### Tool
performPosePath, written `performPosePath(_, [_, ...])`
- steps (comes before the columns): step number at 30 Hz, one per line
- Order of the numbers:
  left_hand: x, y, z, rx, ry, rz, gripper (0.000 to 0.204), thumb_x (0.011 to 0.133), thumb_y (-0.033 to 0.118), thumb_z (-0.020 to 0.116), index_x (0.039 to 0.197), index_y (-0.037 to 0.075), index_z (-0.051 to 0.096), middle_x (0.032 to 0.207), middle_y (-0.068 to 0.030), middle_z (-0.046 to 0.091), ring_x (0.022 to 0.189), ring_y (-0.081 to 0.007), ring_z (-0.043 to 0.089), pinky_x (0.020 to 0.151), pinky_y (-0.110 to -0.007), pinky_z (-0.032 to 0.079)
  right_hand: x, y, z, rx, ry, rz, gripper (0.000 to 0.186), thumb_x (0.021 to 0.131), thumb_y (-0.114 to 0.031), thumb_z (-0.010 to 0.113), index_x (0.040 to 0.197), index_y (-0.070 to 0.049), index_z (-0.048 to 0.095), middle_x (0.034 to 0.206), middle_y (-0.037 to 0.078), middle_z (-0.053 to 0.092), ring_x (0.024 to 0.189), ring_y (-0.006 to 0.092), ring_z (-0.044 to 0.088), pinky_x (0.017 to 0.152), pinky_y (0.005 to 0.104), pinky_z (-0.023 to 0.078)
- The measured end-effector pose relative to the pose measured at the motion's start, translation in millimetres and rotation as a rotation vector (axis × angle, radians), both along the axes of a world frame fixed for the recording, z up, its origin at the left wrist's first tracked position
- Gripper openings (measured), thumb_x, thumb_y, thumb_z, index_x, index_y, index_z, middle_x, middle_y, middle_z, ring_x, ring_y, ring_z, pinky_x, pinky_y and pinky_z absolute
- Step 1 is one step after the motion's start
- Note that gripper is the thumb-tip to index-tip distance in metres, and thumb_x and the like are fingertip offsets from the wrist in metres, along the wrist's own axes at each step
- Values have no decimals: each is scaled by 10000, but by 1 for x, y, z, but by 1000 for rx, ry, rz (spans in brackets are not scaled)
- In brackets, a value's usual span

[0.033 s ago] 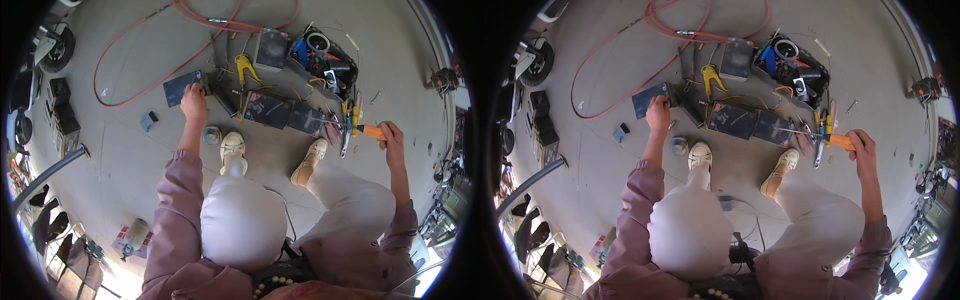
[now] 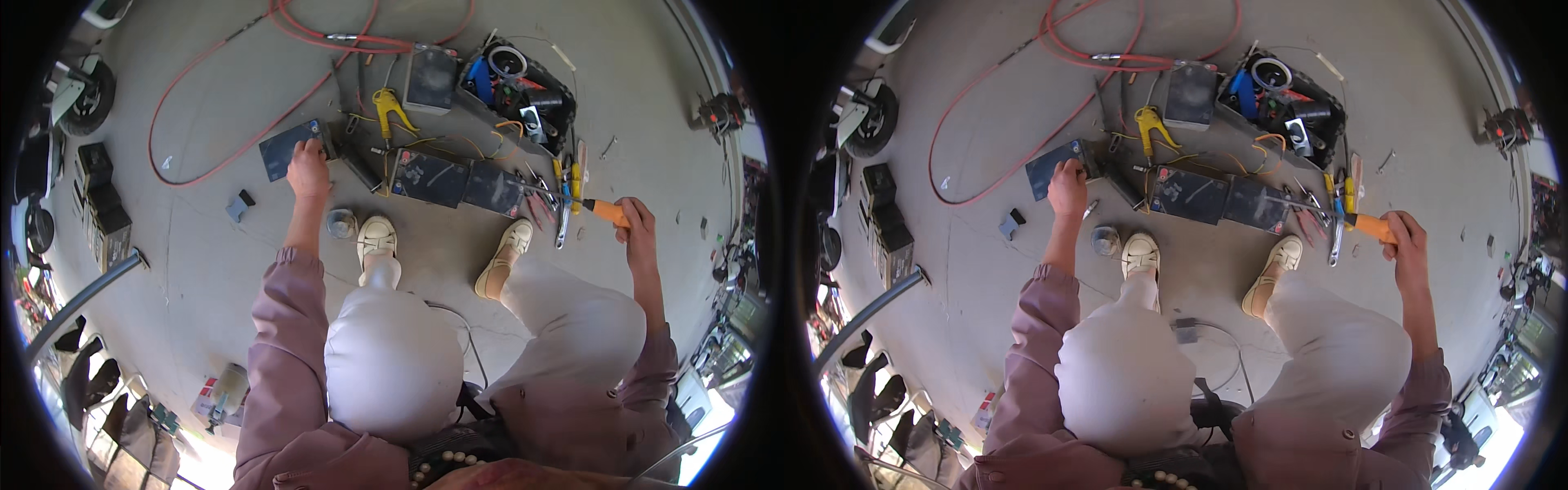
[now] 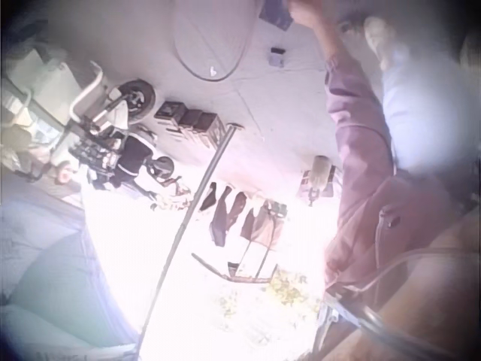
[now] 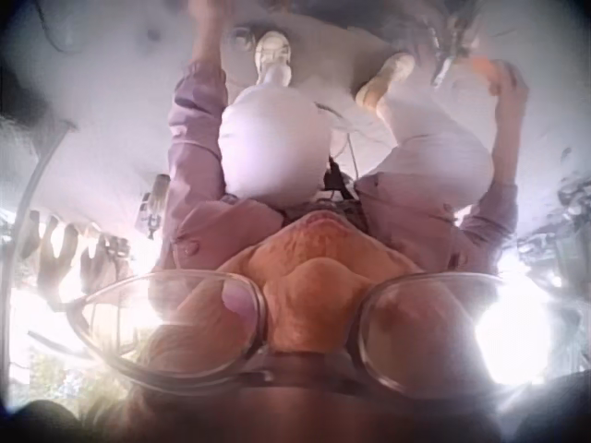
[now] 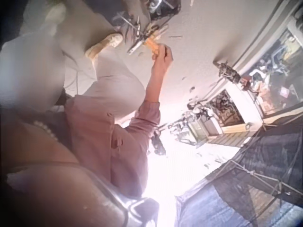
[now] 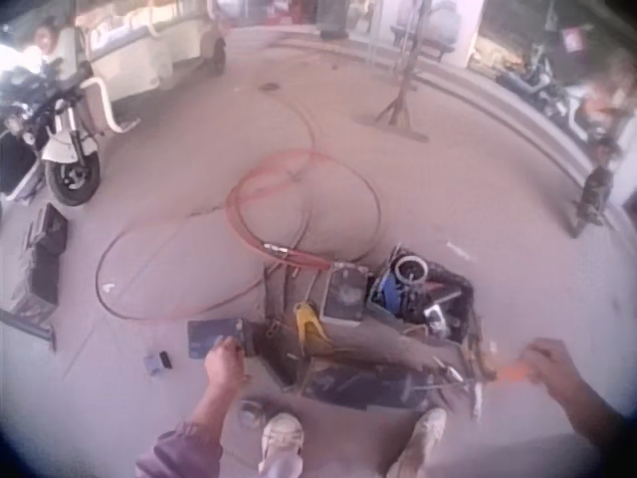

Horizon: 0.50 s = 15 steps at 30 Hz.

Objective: The person sits on a low stool and works on several small electronic devices placed on the floor. They use a screwdriver to open cases, manipulate internal wires, and adjust components. The person also uses pliers and a yellow clamp to hold parts while working.

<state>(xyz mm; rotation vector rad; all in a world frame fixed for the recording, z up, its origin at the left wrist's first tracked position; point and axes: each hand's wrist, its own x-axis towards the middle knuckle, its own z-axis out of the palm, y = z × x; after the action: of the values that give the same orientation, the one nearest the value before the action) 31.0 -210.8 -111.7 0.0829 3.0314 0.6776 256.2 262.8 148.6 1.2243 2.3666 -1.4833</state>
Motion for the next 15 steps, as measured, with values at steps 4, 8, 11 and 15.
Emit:
performPosePath(4, [-5, -11, 18, -173, 14, -202, 88, 824, 93, 624, 908, 86, 594, 935, -142, 576, 868, -384, 621, 686, -495, 503, 82, 14, -61, -396, 203, -434, 291, 992, -282, 538, 1029, 6, 559, 730, 32, 499, 528, 63, 326, 477, 227, 285])
performPosePath(8, [-13, -16, 4, -313, 41, -393, 95, 829, 43, 616, 911, 66, 573, 924, -152, 579, 863, -369, 630, 672, -488, 505, 127, -5, -113, -548, 289, -754, 317, 984, -288, 562, 1066, 15, 519, 770, 84, 524, 548, 89, 376, 477, 233, 326])
performPosePath(11, [-18, -13, 10, -480, 77, -528, 96, 835, 54, 620, 912, 58, 563, 934, -150, 578, 878, -350, 640, 682, -458, 544, 147, -12, -147, -645, 262, -877, 331, 982, -324, 580, 1062, -6, 532, 778, 69, 513, 554, 76, 388, 480, 220, 365])
performPosePath(15, [-17, -2, 12, -624, 47, -591, 72, 867, 66, 583, 928, 73, 545, 948, -138, 571, 902, -328, 646, 684, -426, 570, 179, -6, -190, -687, 302, -937, 377, 979, -342, 588, 1121, 2, 525, 811, 79, 535, 596, 89, 447, 529, 233, 425])
